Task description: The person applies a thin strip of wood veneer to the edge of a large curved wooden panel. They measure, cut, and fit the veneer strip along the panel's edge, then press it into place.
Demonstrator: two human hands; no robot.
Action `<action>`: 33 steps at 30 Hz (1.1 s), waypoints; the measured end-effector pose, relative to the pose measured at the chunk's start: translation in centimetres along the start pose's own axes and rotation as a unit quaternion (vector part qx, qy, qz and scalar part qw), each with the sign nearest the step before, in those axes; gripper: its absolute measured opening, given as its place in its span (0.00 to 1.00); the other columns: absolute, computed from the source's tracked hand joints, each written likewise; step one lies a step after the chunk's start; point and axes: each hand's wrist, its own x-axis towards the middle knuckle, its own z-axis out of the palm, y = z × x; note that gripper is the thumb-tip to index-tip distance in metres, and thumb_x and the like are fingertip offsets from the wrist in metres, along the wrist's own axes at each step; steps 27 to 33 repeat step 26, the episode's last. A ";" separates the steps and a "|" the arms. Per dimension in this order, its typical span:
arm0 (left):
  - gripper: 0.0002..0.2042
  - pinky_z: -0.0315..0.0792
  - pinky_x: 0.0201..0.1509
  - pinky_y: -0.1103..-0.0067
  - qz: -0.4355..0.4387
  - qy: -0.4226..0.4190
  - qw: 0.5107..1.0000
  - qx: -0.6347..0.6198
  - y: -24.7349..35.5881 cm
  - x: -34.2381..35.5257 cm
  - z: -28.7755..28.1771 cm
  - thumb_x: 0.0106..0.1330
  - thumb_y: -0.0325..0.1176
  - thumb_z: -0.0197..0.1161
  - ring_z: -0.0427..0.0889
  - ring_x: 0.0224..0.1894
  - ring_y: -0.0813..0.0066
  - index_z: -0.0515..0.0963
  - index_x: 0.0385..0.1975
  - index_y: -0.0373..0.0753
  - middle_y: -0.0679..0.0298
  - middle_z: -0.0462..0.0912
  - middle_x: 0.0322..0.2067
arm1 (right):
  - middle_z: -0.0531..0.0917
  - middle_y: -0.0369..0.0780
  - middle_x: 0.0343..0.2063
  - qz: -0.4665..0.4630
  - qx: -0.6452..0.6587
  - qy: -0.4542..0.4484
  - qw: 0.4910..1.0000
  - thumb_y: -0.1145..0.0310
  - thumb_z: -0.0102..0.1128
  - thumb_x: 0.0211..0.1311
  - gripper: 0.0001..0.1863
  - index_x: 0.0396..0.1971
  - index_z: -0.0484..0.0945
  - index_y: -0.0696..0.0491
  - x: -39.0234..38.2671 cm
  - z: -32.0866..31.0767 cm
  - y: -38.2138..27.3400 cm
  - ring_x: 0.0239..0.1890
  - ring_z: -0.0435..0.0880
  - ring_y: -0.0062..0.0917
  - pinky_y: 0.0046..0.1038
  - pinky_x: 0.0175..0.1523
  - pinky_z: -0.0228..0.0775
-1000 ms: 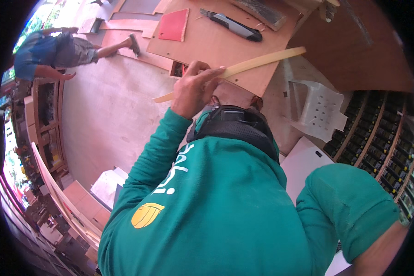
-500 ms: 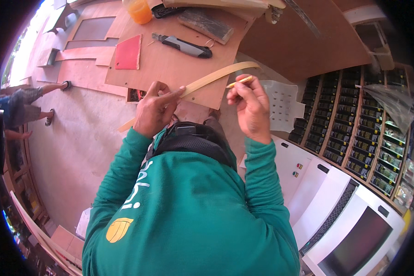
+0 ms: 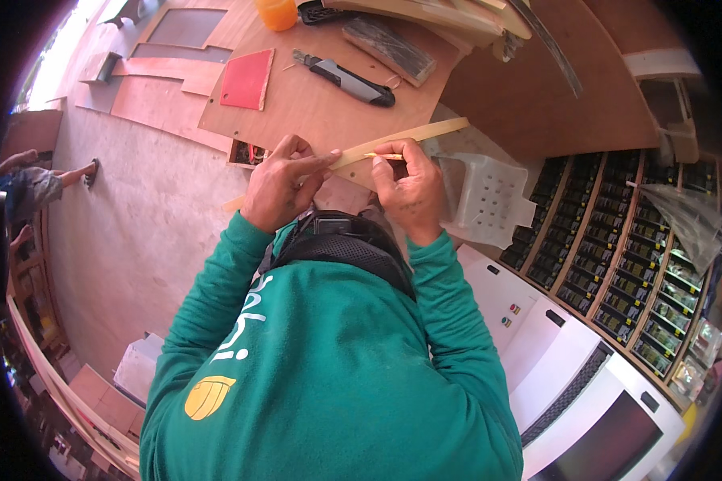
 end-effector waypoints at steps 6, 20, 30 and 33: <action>0.20 0.83 0.45 0.63 -0.011 -0.015 1.000 -0.003 0.3 0.1 -0.2 0.68 0.30 0.75 0.88 0.39 0.56 0.93 0.59 0.53 0.57 0.82 0.42 | 0.90 0.44 0.33 -0.056 -0.069 0.017 0.996 0.74 0.72 0.68 0.07 0.41 0.82 0.57 0.1 0.8 0.1 0.33 0.92 0.30 0.32 0.40 0.84; 0.19 0.83 0.45 0.62 -0.010 -0.013 1.000 -0.018 -0.3 0.3 -0.2 0.67 0.31 0.74 0.89 0.39 0.55 0.94 0.58 0.53 0.57 0.83 0.42 | 0.88 0.47 0.34 -0.148 -0.144 -0.004 0.978 0.73 0.69 0.72 0.07 0.41 0.80 0.58 0.6 2.0 1.0 0.34 0.92 0.39 0.38 0.40 0.84; 0.20 0.83 0.46 0.64 -0.017 -0.021 0.999 -0.020 -0.4 0.4 -0.2 0.67 0.30 0.75 0.89 0.39 0.55 0.93 0.59 0.52 0.56 0.84 0.41 | 0.88 0.47 0.34 -0.132 -0.139 0.009 0.981 0.73 0.69 0.72 0.07 0.41 0.80 0.58 0.3 2.0 1.0 0.34 0.91 0.39 0.39 0.41 0.84; 0.20 0.83 0.46 0.64 -0.017 -0.021 0.999 -0.020 -0.4 0.4 -0.2 0.67 0.30 0.75 0.89 0.39 0.55 0.93 0.59 0.52 0.56 0.84 0.41 | 0.88 0.47 0.34 -0.132 -0.139 0.009 0.981 0.73 0.69 0.72 0.07 0.41 0.80 0.58 0.3 2.0 1.0 0.34 0.91 0.39 0.39 0.41 0.84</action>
